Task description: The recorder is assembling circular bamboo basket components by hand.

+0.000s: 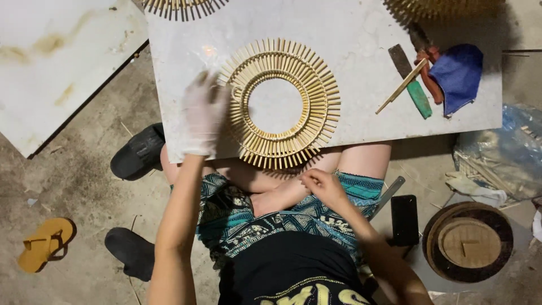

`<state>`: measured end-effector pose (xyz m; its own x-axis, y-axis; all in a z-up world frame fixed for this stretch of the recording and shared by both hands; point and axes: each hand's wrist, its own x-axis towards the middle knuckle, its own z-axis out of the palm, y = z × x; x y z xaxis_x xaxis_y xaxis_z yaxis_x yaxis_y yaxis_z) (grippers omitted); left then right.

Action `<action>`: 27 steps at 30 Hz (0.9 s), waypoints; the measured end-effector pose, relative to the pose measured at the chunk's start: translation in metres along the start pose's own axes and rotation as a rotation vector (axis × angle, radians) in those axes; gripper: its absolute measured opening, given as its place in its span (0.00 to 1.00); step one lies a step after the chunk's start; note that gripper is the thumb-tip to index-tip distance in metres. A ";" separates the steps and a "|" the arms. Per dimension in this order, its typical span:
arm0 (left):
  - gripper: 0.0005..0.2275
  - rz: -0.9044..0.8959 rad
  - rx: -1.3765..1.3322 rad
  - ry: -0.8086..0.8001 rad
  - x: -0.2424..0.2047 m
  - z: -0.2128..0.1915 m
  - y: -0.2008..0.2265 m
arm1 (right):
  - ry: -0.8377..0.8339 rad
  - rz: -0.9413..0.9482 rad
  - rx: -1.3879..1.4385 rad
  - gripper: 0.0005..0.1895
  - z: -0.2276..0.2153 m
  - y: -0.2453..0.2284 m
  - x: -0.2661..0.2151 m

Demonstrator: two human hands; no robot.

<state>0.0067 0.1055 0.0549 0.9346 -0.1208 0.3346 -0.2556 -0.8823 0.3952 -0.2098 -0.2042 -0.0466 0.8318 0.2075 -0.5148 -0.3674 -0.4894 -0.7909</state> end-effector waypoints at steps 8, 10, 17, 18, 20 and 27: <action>0.38 0.184 -0.006 -0.474 0.006 0.059 0.090 | -0.134 0.127 0.447 0.18 0.007 -0.016 0.016; 0.39 0.245 0.046 -0.431 0.002 0.077 0.085 | -0.136 0.182 0.609 0.18 0.005 -0.020 0.018; 0.31 0.246 0.035 -0.341 -0.004 0.081 0.078 | -0.153 0.219 0.850 0.12 -0.013 -0.062 0.003; 0.29 0.259 0.002 -0.327 -0.002 0.079 0.078 | -0.150 0.247 0.855 0.12 -0.015 -0.066 0.002; 0.26 0.255 -0.109 -0.340 -0.001 0.051 0.085 | -0.152 0.168 0.823 0.11 -0.019 -0.053 0.001; 0.33 0.614 -0.288 -0.383 -0.016 -0.086 0.137 | 0.064 -0.210 0.525 0.26 -0.064 -0.112 0.001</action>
<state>-0.0642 0.0252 0.1772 0.6115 -0.7446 0.2677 -0.7605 -0.4597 0.4586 -0.1414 -0.2040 0.0626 0.9271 0.1948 -0.3203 -0.3350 0.0467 -0.9411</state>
